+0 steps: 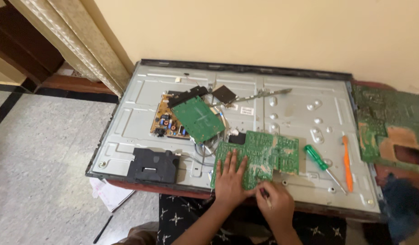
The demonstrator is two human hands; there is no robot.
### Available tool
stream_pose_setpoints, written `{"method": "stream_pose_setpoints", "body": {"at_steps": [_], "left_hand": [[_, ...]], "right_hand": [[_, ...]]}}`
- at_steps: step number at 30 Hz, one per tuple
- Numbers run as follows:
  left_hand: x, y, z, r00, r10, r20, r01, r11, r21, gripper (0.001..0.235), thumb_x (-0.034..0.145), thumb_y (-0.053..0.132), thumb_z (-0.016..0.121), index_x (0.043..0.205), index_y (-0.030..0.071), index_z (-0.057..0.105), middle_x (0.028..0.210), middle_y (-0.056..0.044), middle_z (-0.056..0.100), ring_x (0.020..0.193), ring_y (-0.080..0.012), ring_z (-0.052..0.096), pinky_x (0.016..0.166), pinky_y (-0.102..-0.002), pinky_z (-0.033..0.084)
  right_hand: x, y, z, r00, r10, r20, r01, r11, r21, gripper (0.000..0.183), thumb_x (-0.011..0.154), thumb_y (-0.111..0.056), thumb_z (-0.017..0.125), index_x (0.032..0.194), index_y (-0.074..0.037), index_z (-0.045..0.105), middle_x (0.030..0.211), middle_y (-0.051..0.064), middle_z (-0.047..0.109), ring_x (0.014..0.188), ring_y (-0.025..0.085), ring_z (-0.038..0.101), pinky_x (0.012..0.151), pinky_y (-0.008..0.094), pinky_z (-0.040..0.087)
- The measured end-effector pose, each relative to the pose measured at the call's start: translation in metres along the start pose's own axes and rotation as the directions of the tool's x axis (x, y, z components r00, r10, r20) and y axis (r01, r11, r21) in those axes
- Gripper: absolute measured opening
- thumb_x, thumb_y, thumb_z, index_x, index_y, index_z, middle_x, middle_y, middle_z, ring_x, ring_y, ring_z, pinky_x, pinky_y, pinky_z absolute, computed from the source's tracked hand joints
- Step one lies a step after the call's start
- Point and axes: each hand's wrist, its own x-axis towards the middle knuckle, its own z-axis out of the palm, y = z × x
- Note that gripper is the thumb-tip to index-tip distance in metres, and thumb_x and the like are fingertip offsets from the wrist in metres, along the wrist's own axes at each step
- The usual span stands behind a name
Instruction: The person scrapes a green circuit board with a small metal tool to remove residue. They repeatedly scrape different areas of the board and occasionally wipe the tool on a cloth.
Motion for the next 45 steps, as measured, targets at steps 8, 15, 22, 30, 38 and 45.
{"method": "stream_pose_setpoints", "body": {"at_steps": [8, 15, 22, 30, 38, 45], "left_hand": [[0.007, -0.004, -0.001, 0.995, -0.023, 0.099, 0.025, 0.999, -0.025, 0.117, 0.069, 0.084, 0.065, 0.160, 0.018, 0.031, 0.169, -0.018, 0.012, 0.156, -0.0313, 0.009, 0.121, -0.057, 0.006], [0.009, -0.006, 0.001, 0.994, -0.029, 0.103, 0.034, 0.998, -0.050, 0.116, 0.072, 0.087, 0.062, 0.161, 0.019, 0.031, 0.169, -0.017, 0.014, 0.157, -0.0309, 0.010, 0.123, -0.056, 0.006], [0.007, -0.006, 0.004, 1.000, 0.005, -0.005, -0.005, 1.000, -0.019, 0.116, 0.073, 0.090, 0.059, 0.159, 0.017, 0.035, 0.168, -0.019, 0.019, 0.155, -0.0320, 0.016, 0.122, -0.056, 0.010], [-0.001, -0.004, 0.011, 0.994, 0.016, -0.112, -0.021, 0.999, -0.045, 0.108, 0.074, 0.081, 0.068, 0.157, 0.016, 0.043, 0.168, -0.020, 0.024, 0.155, -0.0335, 0.019, 0.121, -0.057, 0.013], [-0.002, -0.007, 0.007, 0.997, 0.021, -0.073, -0.029, 0.994, -0.104, 0.112, 0.071, 0.082, 0.070, 0.157, 0.014, 0.042, 0.166, -0.021, 0.024, 0.154, -0.0350, 0.018, 0.121, -0.059, 0.011], [0.000, -0.007, 0.004, 0.998, 0.021, -0.061, -0.026, 0.996, -0.089, 0.117, 0.068, 0.085, 0.070, 0.156, 0.014, 0.039, 0.166, -0.021, 0.023, 0.156, -0.0354, 0.016, 0.121, -0.060, 0.011]], "right_hand": [[0.014, -0.005, 0.000, 0.998, 0.053, 0.027, -0.052, 0.998, -0.037, 0.008, 0.078, -0.019, 0.076, 0.080, -0.013, 0.070, 0.070, 0.008, 0.066, 0.069, 0.029, 0.066, 0.063, 0.041, 0.051], [0.013, -0.001, 0.003, 0.999, -0.032, -0.015, 0.032, 0.999, 0.034, 0.009, 0.077, -0.017, 0.074, 0.084, -0.014, 0.070, 0.074, 0.007, 0.068, 0.070, 0.029, 0.067, 0.062, 0.040, 0.051], [0.008, -0.001, 0.002, 0.999, 0.034, 0.016, -0.034, 0.999, -0.006, 0.010, 0.078, -0.018, 0.076, 0.083, -0.013, 0.070, 0.071, 0.008, 0.066, 0.069, 0.029, 0.066, 0.062, 0.041, 0.051], [0.011, -0.003, -0.001, 0.998, -0.043, -0.050, 0.040, 0.997, -0.060, 0.009, 0.079, -0.015, 0.074, 0.084, -0.012, 0.068, 0.076, 0.008, 0.067, 0.071, 0.031, 0.065, 0.063, 0.042, 0.050], [0.005, 0.014, 0.000, 0.970, 0.206, 0.128, -0.229, 0.952, 0.206, 0.010, 0.081, -0.015, 0.076, 0.089, -0.011, 0.077, 0.080, 0.005, 0.076, 0.069, 0.020, 0.074, 0.064, 0.035, 0.058], [0.018, 0.063, 0.024, 0.849, 0.482, 0.216, -0.458, 0.467, 0.756, 0.018, 0.093, -0.002, 0.060, 0.100, 0.005, 0.075, 0.102, 0.005, 0.076, 0.099, 0.018, 0.074, 0.092, 0.031, 0.057]]}}
